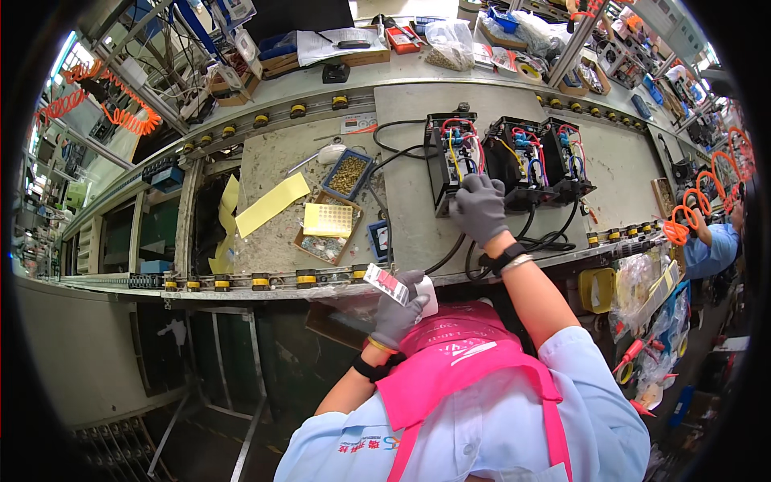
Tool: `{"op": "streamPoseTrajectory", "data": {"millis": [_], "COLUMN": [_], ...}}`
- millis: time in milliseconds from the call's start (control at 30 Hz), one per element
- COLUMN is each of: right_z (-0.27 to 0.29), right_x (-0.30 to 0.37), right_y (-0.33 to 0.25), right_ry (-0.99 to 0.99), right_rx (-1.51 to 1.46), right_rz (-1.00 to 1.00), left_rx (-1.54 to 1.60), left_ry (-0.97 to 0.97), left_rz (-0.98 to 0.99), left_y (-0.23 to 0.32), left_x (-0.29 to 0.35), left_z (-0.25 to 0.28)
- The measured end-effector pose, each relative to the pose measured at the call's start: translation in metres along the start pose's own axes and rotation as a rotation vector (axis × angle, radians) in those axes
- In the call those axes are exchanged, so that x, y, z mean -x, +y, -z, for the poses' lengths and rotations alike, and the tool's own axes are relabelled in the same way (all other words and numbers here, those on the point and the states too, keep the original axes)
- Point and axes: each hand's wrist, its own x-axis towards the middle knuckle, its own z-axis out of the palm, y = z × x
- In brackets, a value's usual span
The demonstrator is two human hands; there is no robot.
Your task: Assembling, cleaning with an air blower, and labeling electronic units on a production line.
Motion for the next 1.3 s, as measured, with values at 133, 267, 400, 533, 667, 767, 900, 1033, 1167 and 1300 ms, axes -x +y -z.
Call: {"op": "streamPoseTrajectory", "data": {"millis": [133,267,400,533,667,767,900,1033,1167,1300], "right_z": [0.033,0.068,0.081,0.089,0.096,0.1,0.104,0.106,0.101,0.098], "right_x": [0.027,0.061,0.072,0.071,0.075,0.077,0.077,0.079,0.082,0.087], "right_y": [0.008,-0.007,-0.017,-0.011,-0.009,-0.009,-0.006,-0.003,-0.001,0.001], "right_ry": [0.144,-0.379,-0.352,-0.379,-0.334,-0.283,-0.236,-0.27,-0.19,-0.085], "right_rx": [-0.304,-0.783,-0.571,-0.531,-0.392,-0.288,-0.27,-0.26,-0.18,-0.145], "right_rz": [-0.049,-0.185,0.006,0.007,0.064,0.136,0.208,0.218,0.301,0.395], "left_rx": [0.094,0.155,0.237,0.206,0.173,0.091,0.025,-0.094,-0.082,-0.116], "left_ry": [-0.034,-0.12,-0.243,-0.297,-0.266,-0.193,-0.219,-0.199,-0.162,-0.136], "left_rz": [-0.04,-0.048,-0.047,-0.067,-0.089,-0.078,-0.088,-0.144,-0.103,-0.009], "left_y": [0.01,0.026,0.04,0.047,0.048,0.044,0.035,0.028,0.028,0.031], "left_x": [-0.002,-0.014,-0.027,-0.031,-0.034,-0.036,-0.037,-0.037,-0.038,-0.04], "left_z": [-0.006,-0.021,-0.038,-0.051,-0.062,-0.067,-0.068,-0.071,-0.074,-0.073]}}
